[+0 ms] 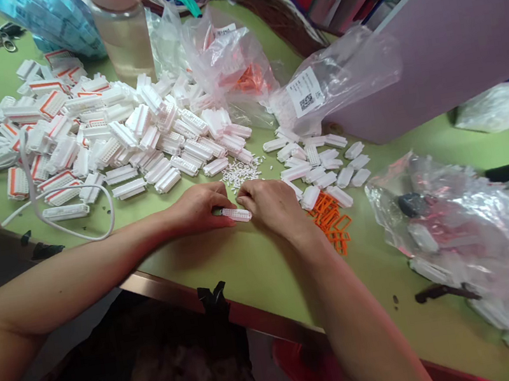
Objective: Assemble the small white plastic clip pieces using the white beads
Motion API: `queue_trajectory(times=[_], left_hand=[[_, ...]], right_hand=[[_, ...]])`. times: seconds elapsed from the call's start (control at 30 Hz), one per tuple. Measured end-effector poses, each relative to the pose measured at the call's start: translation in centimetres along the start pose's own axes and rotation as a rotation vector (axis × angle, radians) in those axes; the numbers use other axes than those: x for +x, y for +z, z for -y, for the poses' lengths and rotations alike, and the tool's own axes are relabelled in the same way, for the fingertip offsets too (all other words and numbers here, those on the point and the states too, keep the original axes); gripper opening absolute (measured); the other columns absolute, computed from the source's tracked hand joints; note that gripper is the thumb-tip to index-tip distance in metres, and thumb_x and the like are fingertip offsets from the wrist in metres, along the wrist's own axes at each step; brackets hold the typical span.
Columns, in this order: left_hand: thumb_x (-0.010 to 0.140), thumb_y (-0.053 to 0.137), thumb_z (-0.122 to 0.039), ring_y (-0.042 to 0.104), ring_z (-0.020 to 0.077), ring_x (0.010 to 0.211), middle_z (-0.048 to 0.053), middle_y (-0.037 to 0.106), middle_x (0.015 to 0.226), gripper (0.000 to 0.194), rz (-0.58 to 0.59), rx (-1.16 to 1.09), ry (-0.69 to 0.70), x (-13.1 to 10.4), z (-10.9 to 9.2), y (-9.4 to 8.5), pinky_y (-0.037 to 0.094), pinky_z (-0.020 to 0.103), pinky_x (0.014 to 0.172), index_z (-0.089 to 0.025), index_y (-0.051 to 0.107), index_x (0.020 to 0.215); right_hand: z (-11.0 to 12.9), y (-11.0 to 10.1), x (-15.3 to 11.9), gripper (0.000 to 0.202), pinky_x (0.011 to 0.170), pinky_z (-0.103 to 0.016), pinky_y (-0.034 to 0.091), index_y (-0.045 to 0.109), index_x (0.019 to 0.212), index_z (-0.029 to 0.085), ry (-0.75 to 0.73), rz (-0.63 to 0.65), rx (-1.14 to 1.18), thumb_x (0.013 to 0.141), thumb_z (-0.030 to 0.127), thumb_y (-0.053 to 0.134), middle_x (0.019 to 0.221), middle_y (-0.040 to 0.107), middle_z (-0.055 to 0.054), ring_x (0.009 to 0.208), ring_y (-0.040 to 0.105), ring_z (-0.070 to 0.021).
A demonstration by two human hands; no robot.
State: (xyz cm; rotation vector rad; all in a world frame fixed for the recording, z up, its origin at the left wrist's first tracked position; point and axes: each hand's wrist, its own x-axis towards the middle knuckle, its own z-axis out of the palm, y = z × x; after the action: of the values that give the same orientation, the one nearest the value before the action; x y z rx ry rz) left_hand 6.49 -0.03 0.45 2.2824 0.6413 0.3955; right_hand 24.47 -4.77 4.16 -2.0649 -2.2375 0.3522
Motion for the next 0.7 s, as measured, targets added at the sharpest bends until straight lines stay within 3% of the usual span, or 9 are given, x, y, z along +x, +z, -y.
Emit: queue_trajectory(times=[0.17, 0.33, 0.53, 0.7], left_hand=[[0.076, 0.071, -0.035, 0.057, 0.0145, 0.076, 0.005, 0.062, 0.084, 0.027, -0.002, -0.019, -0.002, 0.0, -0.1, -0.2, 0.039, 0.025, 0.067, -0.017, 0.078, 0.094], [0.076, 0.070, -0.040, 0.056, 0.0145, 0.075, 0.005, 0.062, 0.083, 0.028, -0.004, 0.001, 0.020, 0.0, 0.0, -0.1, 0.038, 0.025, 0.065, -0.016, 0.077, 0.090], [0.078, 0.068, -0.041, 0.054, 0.0137, 0.072, 0.005, 0.060, 0.080, 0.029, -0.009, 0.008, 0.013, 0.0, 0.0, -0.1, 0.036, 0.025, 0.062, -0.015, 0.077, 0.086], [0.077, 0.068, -0.041, 0.056, 0.0148, 0.075, 0.005, 0.061, 0.082, 0.029, -0.011, 0.004, 0.009, 0.0, 0.0, -0.1, 0.037, 0.026, 0.064, -0.016, 0.077, 0.088]], right_hand=[[-0.1, -0.6, -2.0, 0.015, 0.065, -0.029, 0.043, 0.066, 0.079, 0.021, 0.041, -0.084, 0.312, 0.084, 0.032, 0.056, 0.076, 0.070, -0.003, 0.070, 0.061, -0.0181], [0.5, 0.7, -3.8, 0.016, 0.066, -0.031, 0.044, 0.063, 0.079, 0.023, -0.002, -0.250, 0.464, 0.085, 0.037, 0.059, 0.079, 0.066, -0.002, 0.071, 0.058, -0.0175], [0.6, 2.5, -4.0, 0.018, 0.071, -0.033, 0.045, 0.061, 0.079, 0.024, -0.125, -0.382, 0.404, 0.089, 0.037, 0.058, 0.086, 0.066, -0.004, 0.081, 0.059, -0.0194], [0.8, 2.9, -4.2, 0.018, 0.074, -0.036, 0.038, 0.066, 0.081, 0.023, -0.199, -0.493, 0.090, 0.092, 0.034, 0.057, 0.087, 0.069, -0.004, 0.082, 0.059, -0.0196]])
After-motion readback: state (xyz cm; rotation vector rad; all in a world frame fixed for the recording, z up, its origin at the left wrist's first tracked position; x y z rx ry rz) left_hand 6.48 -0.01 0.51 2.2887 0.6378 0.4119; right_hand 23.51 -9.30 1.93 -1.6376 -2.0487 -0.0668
